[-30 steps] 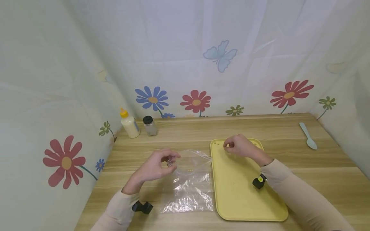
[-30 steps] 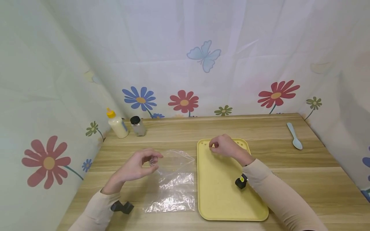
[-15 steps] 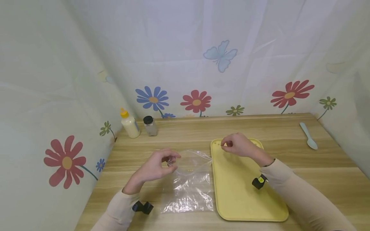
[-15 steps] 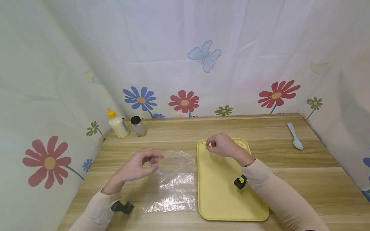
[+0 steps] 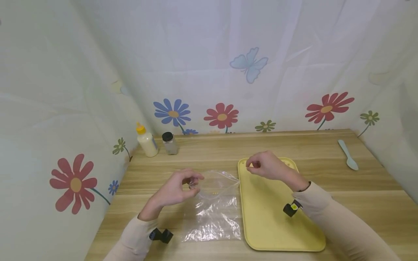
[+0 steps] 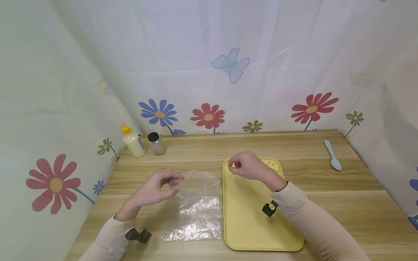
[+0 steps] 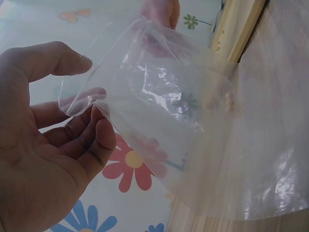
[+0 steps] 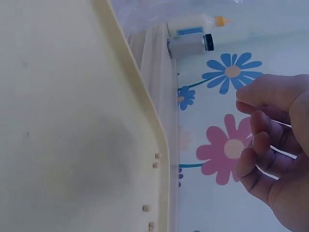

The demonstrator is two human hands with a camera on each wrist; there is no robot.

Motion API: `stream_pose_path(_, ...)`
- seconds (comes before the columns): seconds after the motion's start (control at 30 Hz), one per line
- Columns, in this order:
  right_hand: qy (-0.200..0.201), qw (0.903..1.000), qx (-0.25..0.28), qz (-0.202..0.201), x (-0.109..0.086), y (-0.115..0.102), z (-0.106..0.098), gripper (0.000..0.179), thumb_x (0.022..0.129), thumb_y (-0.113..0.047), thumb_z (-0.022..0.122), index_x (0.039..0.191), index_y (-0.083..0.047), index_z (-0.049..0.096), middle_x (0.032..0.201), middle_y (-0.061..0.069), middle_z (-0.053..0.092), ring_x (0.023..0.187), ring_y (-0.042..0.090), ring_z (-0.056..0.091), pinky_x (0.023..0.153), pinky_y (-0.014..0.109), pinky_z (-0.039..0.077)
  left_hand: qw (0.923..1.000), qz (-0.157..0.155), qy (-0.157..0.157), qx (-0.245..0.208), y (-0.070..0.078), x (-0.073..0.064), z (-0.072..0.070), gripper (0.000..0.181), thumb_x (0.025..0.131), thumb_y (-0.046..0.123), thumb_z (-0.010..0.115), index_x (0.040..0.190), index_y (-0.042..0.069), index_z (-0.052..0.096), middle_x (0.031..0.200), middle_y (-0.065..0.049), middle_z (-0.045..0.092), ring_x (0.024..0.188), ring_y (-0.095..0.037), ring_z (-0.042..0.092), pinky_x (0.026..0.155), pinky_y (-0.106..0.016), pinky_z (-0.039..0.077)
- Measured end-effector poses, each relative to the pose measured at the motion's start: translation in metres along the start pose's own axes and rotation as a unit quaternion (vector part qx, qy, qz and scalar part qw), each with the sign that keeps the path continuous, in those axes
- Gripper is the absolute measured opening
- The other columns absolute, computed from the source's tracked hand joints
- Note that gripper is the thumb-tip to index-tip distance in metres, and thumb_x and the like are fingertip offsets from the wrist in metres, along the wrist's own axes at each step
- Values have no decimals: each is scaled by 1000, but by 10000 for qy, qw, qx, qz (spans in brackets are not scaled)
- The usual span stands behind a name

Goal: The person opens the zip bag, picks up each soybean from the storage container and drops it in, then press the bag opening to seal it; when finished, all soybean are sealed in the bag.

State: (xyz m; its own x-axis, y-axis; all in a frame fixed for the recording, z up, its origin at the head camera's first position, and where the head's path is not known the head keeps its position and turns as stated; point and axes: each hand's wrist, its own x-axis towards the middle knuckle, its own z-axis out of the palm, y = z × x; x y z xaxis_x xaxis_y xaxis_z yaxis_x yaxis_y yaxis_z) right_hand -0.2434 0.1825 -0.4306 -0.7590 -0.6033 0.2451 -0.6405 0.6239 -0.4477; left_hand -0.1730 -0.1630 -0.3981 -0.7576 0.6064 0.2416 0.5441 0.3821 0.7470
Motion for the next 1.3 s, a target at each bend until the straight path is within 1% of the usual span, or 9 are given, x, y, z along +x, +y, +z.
stream_pose_path(0.13,54,9999,-33,-108,0,-5,-2,8,87,-17,71,91,-12,75,65,-11,53,58,3,44,55,20,42,10000,90,13,21,-21,0,4,34,79,-1,71,112,4,66,90,-14,62,81,-20,57,80,-30,56)
stream_pose_path(0.23,171,9996,-28,-222,1,-10,-4,8,86,-16,72,91,-12,75,64,-12,53,58,2,44,55,20,42,9999,94,28,78,-38,0,7,35,79,1,73,112,9,66,90,-9,63,82,-15,56,80,-28,55)
stream_pose_path(0.4,335,9989,14,-326,2,-18,-6,8,85,-17,72,91,-12,74,64,-12,52,57,1,43,54,19,42,9999,-42,27,96,-32,1,8,35,78,-4,72,112,1,65,90,-15,63,82,-24,58,82,-33,56)
stream_pose_path(0.53,319,9987,91,-400,3,-25,-7,9,86,-17,71,93,-11,75,66,-13,54,58,1,44,54,19,42,10000,-52,6,39,-15,1,5,34,78,-6,70,111,-3,65,89,-20,62,81,-29,58,81,-36,57)
stream_pose_path(0.67,372,9977,159,-548,4,-33,-8,10,86,-17,71,93,-11,75,66,-13,54,59,1,44,54,19,43,10000,67,13,15,-2,0,2,32,78,-7,69,110,-4,65,88,-19,62,80,-29,58,80,-36,57)
stream_pose_path(0.83,452,9955,235,-804,6,-43,-9,6,86,-16,71,91,-14,75,67,-13,53,59,0,43,52,19,41,9999,113,39,25,-1,0,2,32,78,-6,70,109,-3,65,88,-18,62,80,-27,58,79,-36,57)
stream_pose_path(1.0,450,9934,342,-996,7,-51,-8,6,84,-14,72,90,-12,74,67,-11,54,59,2,44,52,19,42,9999,90,50,-13,0,0,1,32,77,-7,70,109,-3,65,87,-18,62,79,-29,58,78,-35,57)
stream_pose_path(1.2,389,9916,433,-1151,9,-55,-4,6,85,-12,72,90,-13,74,70,-9,59,61,2,47,54,17,44,9999,81,46,-62,3,1,1,32,77,-8,69,109,-4,65,86,-20,62,80,-32,58,76,-35,56)
stream_pose_path(1.3,373,9902,491,-1249,9,-57,-3,5,86,-13,71,90,-13,74,70,-9,59,61,2,47,54,17,44,10000,70,36,-43,3,1,2,33,77,-8,70,109,-4,65,86,-17,62,80,-32,59,76,-34,56)
